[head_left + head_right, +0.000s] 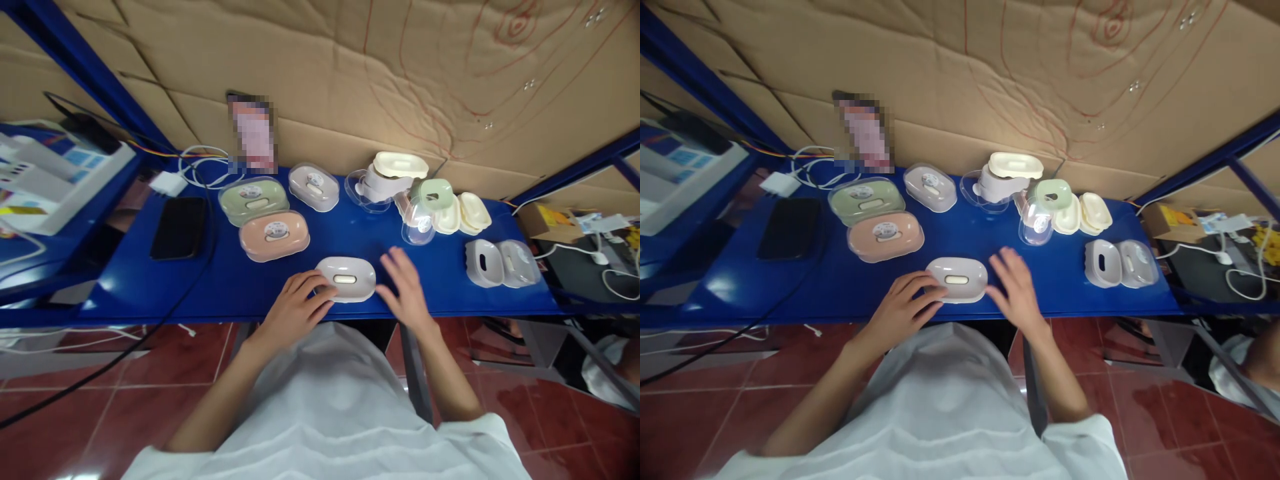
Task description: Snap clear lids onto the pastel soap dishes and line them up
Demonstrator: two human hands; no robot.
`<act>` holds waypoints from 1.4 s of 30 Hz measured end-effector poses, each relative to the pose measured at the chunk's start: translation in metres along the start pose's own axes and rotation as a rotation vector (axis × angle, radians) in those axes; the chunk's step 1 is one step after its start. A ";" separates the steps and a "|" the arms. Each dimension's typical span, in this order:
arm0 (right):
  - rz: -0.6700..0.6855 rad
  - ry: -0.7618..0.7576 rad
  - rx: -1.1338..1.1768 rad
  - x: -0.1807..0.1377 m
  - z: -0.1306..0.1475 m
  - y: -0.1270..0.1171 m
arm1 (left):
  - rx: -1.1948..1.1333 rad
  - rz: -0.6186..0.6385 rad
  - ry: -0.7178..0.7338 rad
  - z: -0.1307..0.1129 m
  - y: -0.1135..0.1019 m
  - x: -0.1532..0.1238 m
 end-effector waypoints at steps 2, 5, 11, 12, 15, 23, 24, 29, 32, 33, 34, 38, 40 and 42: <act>-0.194 0.262 -0.138 0.015 -0.045 -0.016 | -0.022 -0.024 -0.033 0.002 -0.001 -0.002; -0.236 0.551 -0.250 0.030 -0.096 -0.021 | -0.068 -0.041 -0.083 0.006 -0.002 -0.004; -0.119 0.474 0.024 0.010 -0.084 -0.017 | -0.247 -0.007 -0.199 0.017 0.000 -0.007; -0.089 0.417 0.089 0.003 -0.072 -0.017 | -0.269 -0.003 -0.205 0.018 0.000 -0.007; 0.048 0.311 0.243 -0.015 -0.041 -0.017 | -0.310 0.011 -0.227 0.020 -0.001 -0.006; 0.069 0.327 0.067 0.006 -0.017 0.003 | -0.294 0.059 -0.219 0.022 0.004 -0.007; 0.047 0.347 -0.027 0.011 -0.015 0.007 | -0.294 0.057 -0.213 0.022 0.004 -0.007; -0.030 0.505 -0.259 0.031 -0.024 0.018 | -0.286 0.053 -0.223 0.021 0.004 -0.009; -0.003 0.427 -0.049 0.033 -0.034 0.015 | -0.306 0.063 -0.228 0.021 0.002 -0.007; 0.013 0.366 0.090 0.031 -0.033 0.012 | -0.320 0.066 -0.241 0.022 0.002 -0.007; 0.042 0.306 0.244 0.027 -0.030 0.009 | -0.335 0.066 -0.257 0.023 0.002 -0.006; 0.276 0.115 0.590 0.006 0.005 0.006 | -0.383 0.031 -0.298 0.027 -0.002 -0.004; 0.359 0.007 0.524 -0.001 0.027 0.008 | -0.383 0.041 -0.287 0.027 -0.001 -0.004; 0.355 -0.087 0.425 -0.005 0.044 0.011 | -0.379 0.056 -0.271 0.027 -0.001 -0.005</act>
Point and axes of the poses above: each hand's wrist, its own x-axis towards the middle knuckle, its own y-axis out of the palm, z = x × y, the point moved 7 cm from there along x, towards the middle knuckle, and after that the axes turned 2 degrees about -z, right-handed, at the moved point
